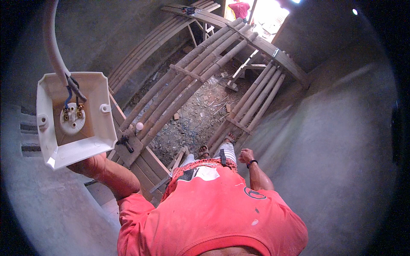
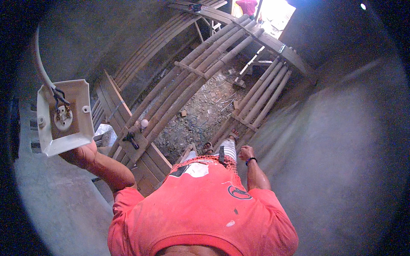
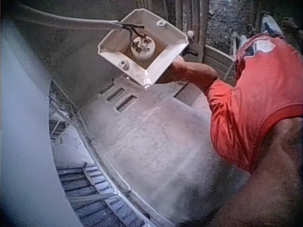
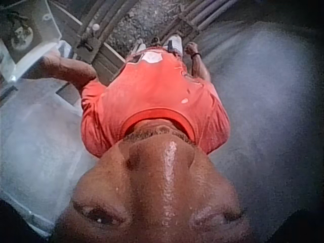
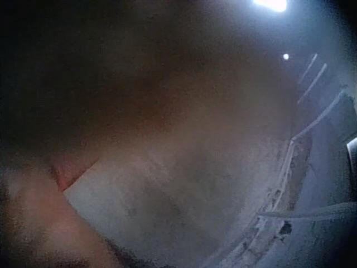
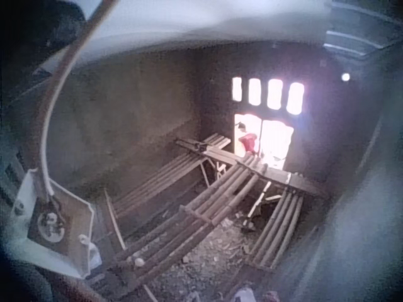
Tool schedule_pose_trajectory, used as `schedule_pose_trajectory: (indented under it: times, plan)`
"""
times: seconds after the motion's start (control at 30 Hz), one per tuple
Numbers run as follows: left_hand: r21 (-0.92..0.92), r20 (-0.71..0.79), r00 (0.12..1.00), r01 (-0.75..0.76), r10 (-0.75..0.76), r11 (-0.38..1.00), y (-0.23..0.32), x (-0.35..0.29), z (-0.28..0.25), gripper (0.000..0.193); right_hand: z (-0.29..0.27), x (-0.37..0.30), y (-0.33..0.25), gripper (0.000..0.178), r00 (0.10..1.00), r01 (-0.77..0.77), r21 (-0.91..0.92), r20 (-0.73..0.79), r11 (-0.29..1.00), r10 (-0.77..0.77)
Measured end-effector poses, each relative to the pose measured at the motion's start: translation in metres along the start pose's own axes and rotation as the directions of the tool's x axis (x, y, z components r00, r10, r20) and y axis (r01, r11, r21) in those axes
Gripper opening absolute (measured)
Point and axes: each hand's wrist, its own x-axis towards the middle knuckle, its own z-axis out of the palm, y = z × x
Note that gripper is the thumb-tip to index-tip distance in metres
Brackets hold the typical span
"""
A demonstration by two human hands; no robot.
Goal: The person stands on scaffolding and uses a screwdriver to secure wires into a socket within a plastic junction box.
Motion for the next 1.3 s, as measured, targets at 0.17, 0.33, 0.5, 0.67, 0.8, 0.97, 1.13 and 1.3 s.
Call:
schedule_pose_trajectory:
  times: [0.17, 0.33, 0.5, 0.67, 0.8, 0.97, 1.13, 1.3]
  plan:
    - [0.035, -0.018, 1.0, -0.014, 0.014, 0.999, 0.005, -0.004, 0.009, 0.075, -0.003, 0.001, 0.005, 0.035, 1.0, -0.003, -0.004, -0.01, 1.0, 0.003]
    - [0.037, 0.064, 0.996, -0.068, 0.066, 0.997, 0.004, -0.002, 0.002, 0.067, -0.004, 0.002, 0.01, 0.035, 1.0, -0.018, 0.043, 0.008, 0.999, 0.018]
    - [0.019, 0.022, 0.999, 0.022, -0.022, 1.0, 0.011, -0.002, 0.01, 0.076, -0.005, 0.007, 0.015, 0.035, 1.0, -0.022, 0.061, 0.021, 0.998, 0.021]
    - [-0.027, 0.044, 0.997, 0.066, -0.065, 0.997, 0.01, -0.004, 0.013, 0.071, -0.006, 0.008, 0.015, 0.035, 1.0, -0.006, -0.012, -0.007, 1.0, 0.006]
    - [0.002, 0.082, 0.996, 0.034, -0.034, 0.999, -0.002, -0.004, 0.006, 0.071, -0.014, 0.014, 0.018, 0.034, 0.991, -0.129, 0.157, 0.056, 0.979, 0.121]
    - [0.033, 0.095, 0.995, 0.026, -0.029, 0.999, -0.004, -0.005, 0.009, 0.071, -0.009, 0.002, 0.018, 0.033, 1.0, -0.026, 0.056, -0.002, 0.998, 0.027]
    - [0.051, 0.059, 0.998, 0.025, -0.028, 0.998, -0.01, -0.007, 0.006, 0.073, -0.007, 0.01, 0.023, 0.033, 0.999, -0.034, 0.054, -0.033, 0.998, 0.036]
    - [0.054, 0.043, 0.998, 0.037, -0.04, 0.998, 0.0, -0.007, 0.018, 0.073, -0.002, 0.005, 0.013, 0.033, 0.999, -0.015, 0.031, -0.031, 0.999, 0.016]
